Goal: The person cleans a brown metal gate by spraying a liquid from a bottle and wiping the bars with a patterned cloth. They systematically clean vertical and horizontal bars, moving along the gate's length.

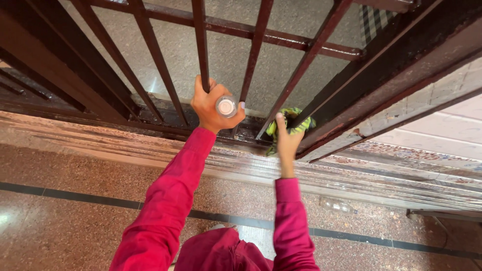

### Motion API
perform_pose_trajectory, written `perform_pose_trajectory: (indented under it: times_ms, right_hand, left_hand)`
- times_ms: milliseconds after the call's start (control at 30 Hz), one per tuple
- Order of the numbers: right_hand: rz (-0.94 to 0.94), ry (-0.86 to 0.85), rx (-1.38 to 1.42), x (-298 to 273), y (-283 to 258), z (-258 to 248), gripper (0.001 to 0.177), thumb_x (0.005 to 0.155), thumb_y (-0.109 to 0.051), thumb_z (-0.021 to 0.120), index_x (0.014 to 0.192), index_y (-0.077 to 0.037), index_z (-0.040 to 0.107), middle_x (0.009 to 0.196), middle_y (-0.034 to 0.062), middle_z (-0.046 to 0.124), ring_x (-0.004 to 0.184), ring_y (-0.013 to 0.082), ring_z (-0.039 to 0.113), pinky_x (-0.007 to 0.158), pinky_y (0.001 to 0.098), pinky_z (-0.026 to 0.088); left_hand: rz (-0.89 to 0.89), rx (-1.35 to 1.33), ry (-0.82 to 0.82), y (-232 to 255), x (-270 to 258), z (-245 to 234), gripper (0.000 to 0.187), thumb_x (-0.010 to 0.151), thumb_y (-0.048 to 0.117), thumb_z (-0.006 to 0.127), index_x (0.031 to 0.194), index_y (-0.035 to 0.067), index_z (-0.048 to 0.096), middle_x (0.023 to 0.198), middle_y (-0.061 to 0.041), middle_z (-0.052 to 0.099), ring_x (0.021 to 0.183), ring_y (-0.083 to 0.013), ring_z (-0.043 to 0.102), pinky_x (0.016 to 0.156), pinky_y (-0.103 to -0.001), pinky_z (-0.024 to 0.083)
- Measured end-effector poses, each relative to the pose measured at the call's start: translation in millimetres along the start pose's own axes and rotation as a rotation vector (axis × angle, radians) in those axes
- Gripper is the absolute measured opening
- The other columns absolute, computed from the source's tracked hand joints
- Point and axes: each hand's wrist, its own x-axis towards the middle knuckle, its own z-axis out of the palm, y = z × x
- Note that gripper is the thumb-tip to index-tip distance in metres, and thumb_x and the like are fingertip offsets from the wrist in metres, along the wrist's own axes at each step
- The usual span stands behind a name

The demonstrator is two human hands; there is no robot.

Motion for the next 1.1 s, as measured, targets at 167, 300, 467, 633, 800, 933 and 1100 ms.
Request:
perform_pose_trajectory:
  times_ms: [167,300,467,633,800,933,1100]
  right_hand:
    - [0.329,-0.326,0.191,23,30,-30,0.032,0.089,-0.016,0.081,0.108,0.000,0.060,0.098,0.0022,0.064,0.088,0.0137,0.061,0.078,0.0302,0.051]
    - [0.034,0.050,-0.049,-8,52,-2,0.028,0.105,-0.022,0.064,0.111,0.006,0.063,0.105,0.0084,0.067,0.094,0.0188,0.062,0.086,0.0325,0.051]
    - [-0.034,0.161,-0.258,-80,78,13,0.045,0.114,-0.029,0.046,0.124,0.013,0.058,0.115,0.0208,0.067,0.103,0.0339,0.062,0.096,0.0415,0.047]
    - [-0.142,0.086,-0.368,-133,81,-2,0.056,0.122,-0.033,0.042,0.151,0.015,0.040,0.153,0.0318,0.044,0.139,0.0440,0.042,0.113,0.0493,0.031]
    - [0.347,0.295,0.109,-138,39,1,0.061,0.108,-0.043,0.042,0.149,0.002,0.043,0.135,0.0119,0.056,0.118,0.0215,0.056,0.103,0.0373,0.045]
    - [0.530,0.214,0.318,-108,-25,16,0.074,0.114,-0.055,0.029,0.151,0.001,0.059,0.122,0.0229,0.068,0.076,0.0284,0.042,0.065,0.0431,0.034]
    - [-0.045,-0.047,0.031,-13,-135,61,0.038,0.103,-0.020,0.074,0.123,0.007,0.057,0.110,0.0074,0.055,0.102,0.0176,0.050,0.093,0.0317,0.045]
  left_hand:
    - [-0.010,-0.003,-0.011,5,4,-3,0.032,0.061,0.028,0.085,0.076,0.016,0.059,0.092,-0.010,0.045,0.074,-0.0280,0.055,0.061,-0.041,0.048]
    - [-0.013,-0.024,-0.011,7,4,-4,0.032,0.061,0.027,0.085,0.076,0.014,0.059,0.093,-0.011,0.044,0.074,-0.0281,0.054,0.061,-0.041,0.048]
    - [-0.002,-0.022,-0.011,8,6,-5,0.032,0.062,0.027,0.085,0.077,0.015,0.059,0.093,-0.011,0.044,0.074,-0.0287,0.055,0.062,-0.041,0.049]
    - [-0.009,-0.009,-0.011,5,4,-3,0.032,0.063,0.029,0.085,0.076,0.015,0.059,0.091,-0.011,0.044,0.073,-0.0279,0.054,0.060,-0.041,0.047]
    - [0.002,0.011,-0.009,1,0,-1,0.034,0.062,0.031,0.085,0.077,0.015,0.059,0.091,-0.011,0.043,0.073,-0.0289,0.052,0.059,-0.041,0.046]
    - [0.008,0.006,-0.013,-2,-1,0,0.034,0.062,0.031,0.085,0.079,0.015,0.060,0.091,-0.012,0.044,0.073,-0.0290,0.052,0.059,-0.041,0.045]
    - [0.000,0.004,-0.018,-1,-2,-2,0.035,0.063,0.030,0.086,0.082,0.014,0.062,0.094,-0.012,0.045,0.078,-0.0293,0.055,0.062,-0.042,0.047]
